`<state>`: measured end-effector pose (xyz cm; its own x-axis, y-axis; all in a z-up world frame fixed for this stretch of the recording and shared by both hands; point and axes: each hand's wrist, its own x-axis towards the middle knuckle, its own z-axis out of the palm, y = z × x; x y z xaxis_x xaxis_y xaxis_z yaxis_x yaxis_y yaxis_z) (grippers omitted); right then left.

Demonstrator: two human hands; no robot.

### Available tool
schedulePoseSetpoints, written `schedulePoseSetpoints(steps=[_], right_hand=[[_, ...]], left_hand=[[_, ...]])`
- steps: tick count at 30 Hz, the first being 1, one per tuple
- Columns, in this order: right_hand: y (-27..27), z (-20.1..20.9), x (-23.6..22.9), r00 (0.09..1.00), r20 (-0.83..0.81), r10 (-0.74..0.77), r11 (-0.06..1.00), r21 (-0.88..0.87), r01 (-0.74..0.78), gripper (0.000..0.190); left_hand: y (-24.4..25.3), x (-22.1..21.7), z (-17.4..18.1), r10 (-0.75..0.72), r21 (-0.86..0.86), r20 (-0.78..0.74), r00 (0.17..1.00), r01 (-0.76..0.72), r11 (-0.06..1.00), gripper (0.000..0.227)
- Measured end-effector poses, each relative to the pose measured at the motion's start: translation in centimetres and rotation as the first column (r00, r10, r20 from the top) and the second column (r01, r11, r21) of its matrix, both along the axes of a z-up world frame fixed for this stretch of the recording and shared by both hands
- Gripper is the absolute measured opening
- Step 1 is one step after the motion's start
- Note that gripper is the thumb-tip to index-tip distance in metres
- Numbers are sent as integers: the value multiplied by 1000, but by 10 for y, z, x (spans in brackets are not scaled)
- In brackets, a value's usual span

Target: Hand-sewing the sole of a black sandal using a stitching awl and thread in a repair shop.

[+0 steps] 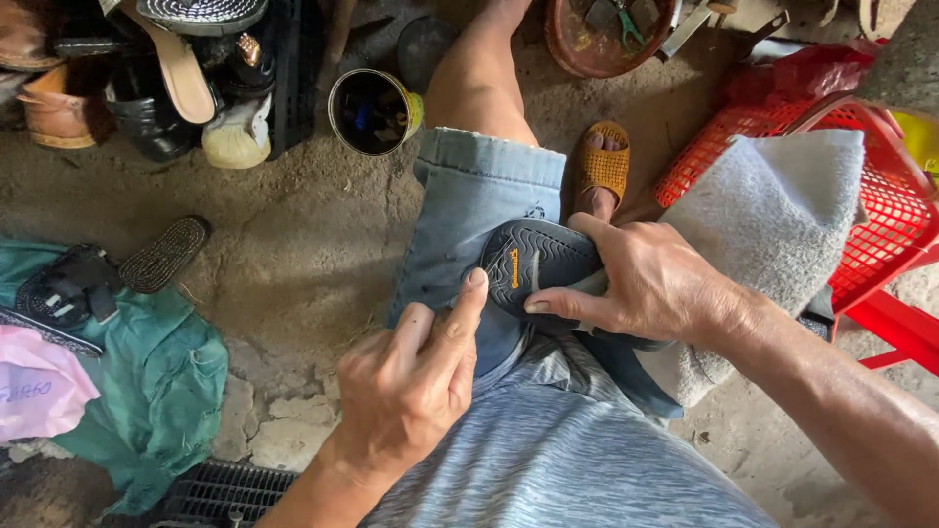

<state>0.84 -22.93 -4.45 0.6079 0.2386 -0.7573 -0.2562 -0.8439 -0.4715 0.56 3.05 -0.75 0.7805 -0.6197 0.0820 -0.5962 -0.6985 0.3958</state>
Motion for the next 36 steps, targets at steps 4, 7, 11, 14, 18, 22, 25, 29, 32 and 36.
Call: schedulePoseSetpoints(steps=[4, 7, 11, 14, 18, 22, 25, 29, 32, 36], right_hand=[[-5, -7, -1, 998, 52, 42, 999, -32, -40, 81], [-7, -10, 1, 995, 69, 78, 997, -3, -77, 81], [-9, -13, 2, 990, 83, 117, 993, -9, -117, 80], [-10, -15, 2, 987, 103, 126, 992, -13, -125, 82], [-7, -3, -5, 977, 189, 96, 993, -85, -81, 78], [32, 45, -52, 672, 730, -125, 978, -22, 206, 78], [76, 43, -113, 413, 732, -542, 827, 378, 416, 38], [110, -3, -127, 165, -632, -757, -128, 391, 911, 52], [124, -4, -97, -162, -689, -706, -446, 255, 858, 48], [127, 9, -73, -321, -563, -762, -493, 182, 851, 36]], left_hand=[[5, 13, 1, -64, -17, -15, 998, 64, 998, 40], [11, 21, 2, -120, 25, -16, 993, 121, 992, 41], [12, 36, 6, -216, 57, -12, 976, 217, 975, 37], [11, 40, 4, -242, 55, -7, 970, 242, 969, 38], [12, 31, 5, -214, 92, 57, 975, 208, 974, 39], [10, 17, 6, -179, 67, 84, 980, 173, 983, 41], [7, 6, 5, -145, 61, 97, 985, 140, 988, 33], [6, -12, -7, -52, 56, 139, 989, 44, 997, 34], [5, -26, -13, 0, 43, 128, 992, -5, 999, 35], [4, -38, -14, 84, 20, 87, 993, -86, 996, 37]])
